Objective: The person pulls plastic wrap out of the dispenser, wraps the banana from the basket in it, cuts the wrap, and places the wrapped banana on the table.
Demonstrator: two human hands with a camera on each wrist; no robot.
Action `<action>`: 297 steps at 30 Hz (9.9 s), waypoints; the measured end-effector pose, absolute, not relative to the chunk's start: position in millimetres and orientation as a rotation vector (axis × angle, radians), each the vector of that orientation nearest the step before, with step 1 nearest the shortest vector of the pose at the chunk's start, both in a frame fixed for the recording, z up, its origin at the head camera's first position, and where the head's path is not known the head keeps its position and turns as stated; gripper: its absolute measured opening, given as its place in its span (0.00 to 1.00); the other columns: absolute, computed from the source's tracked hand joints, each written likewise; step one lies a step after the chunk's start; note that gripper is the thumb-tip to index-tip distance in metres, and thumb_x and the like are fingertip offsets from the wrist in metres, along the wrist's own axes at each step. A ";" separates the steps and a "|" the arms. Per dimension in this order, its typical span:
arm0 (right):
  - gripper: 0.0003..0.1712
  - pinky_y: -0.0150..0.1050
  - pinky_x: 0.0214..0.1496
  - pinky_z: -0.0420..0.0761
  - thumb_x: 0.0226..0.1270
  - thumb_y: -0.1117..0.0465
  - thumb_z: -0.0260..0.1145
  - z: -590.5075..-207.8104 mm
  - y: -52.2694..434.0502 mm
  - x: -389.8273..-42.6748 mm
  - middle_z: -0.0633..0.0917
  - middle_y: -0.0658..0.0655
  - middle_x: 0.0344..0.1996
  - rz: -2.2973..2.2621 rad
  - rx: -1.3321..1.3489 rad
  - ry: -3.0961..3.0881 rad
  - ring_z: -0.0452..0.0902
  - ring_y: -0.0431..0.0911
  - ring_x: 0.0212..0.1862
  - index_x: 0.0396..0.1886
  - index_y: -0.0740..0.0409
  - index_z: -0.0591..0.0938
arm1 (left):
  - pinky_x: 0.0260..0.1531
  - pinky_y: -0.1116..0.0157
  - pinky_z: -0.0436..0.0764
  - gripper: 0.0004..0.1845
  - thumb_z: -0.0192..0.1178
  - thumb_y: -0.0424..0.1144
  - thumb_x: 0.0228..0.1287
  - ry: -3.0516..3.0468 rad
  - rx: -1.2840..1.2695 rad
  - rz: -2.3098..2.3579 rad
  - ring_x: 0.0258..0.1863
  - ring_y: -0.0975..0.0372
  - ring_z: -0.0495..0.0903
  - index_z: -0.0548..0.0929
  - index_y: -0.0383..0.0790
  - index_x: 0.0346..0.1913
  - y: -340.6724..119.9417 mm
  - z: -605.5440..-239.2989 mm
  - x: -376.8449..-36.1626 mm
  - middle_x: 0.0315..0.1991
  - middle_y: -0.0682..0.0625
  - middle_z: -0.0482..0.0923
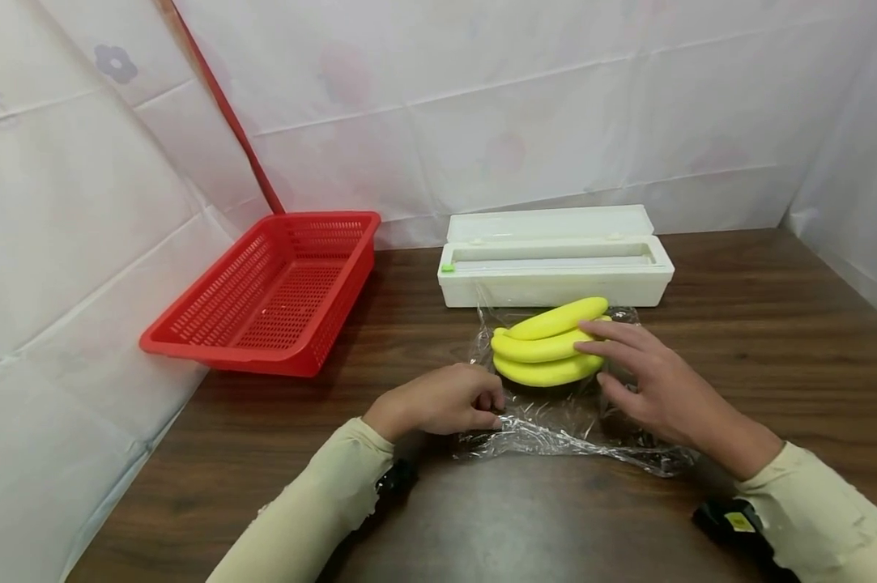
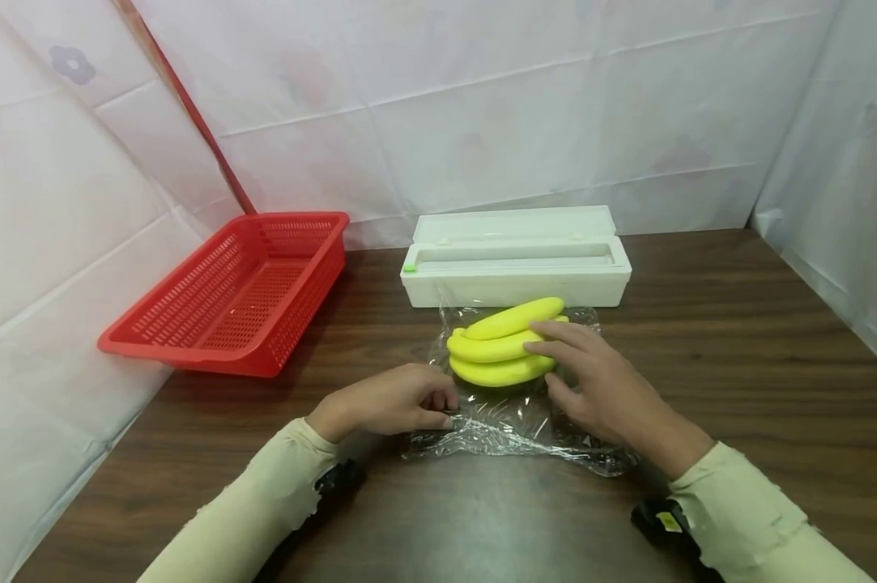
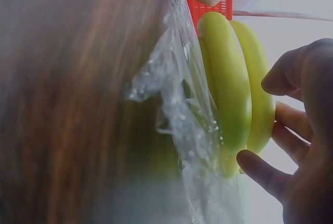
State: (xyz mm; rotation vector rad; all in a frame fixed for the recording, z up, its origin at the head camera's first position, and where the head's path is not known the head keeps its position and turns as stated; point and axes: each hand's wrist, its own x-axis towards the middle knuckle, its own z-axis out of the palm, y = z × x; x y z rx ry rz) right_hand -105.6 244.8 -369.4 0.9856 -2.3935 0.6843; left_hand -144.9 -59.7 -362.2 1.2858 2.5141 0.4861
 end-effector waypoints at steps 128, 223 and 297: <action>0.10 0.37 0.39 0.83 0.78 0.59 0.59 -370.5 237.7 -98.6 0.86 0.46 0.33 1.386 0.867 -2.832 0.83 0.39 0.37 0.47 0.56 0.85 | 0.42 0.62 0.79 0.15 0.69 0.38 0.64 2.134 1.085 1.264 0.39 0.58 0.78 0.79 0.45 0.50 -83.2 -359.7 -158.0 0.39 0.49 0.80; 0.05 0.36 0.28 0.76 0.55 0.66 0.67 -345.0 202.8 -111.5 0.79 0.47 0.29 0.540 1.060 -2.199 0.73 0.38 0.30 0.33 0.54 0.82 | 0.35 0.53 0.84 0.14 0.59 0.38 0.74 2.074 0.758 1.733 0.33 0.52 0.84 0.82 0.27 0.47 -81.6 -369.8 -165.5 0.34 0.42 0.85; 0.12 0.34 0.24 0.73 0.64 0.70 0.64 -313.2 180.0 -103.3 0.84 0.48 0.26 1.315 0.785 -2.449 0.76 0.44 0.25 0.24 0.52 0.76 | 0.36 0.60 0.83 0.23 0.65 0.46 0.69 2.456 1.004 1.372 0.34 0.57 0.83 0.77 0.45 0.64 -80.0 -364.7 -159.9 0.47 0.50 0.80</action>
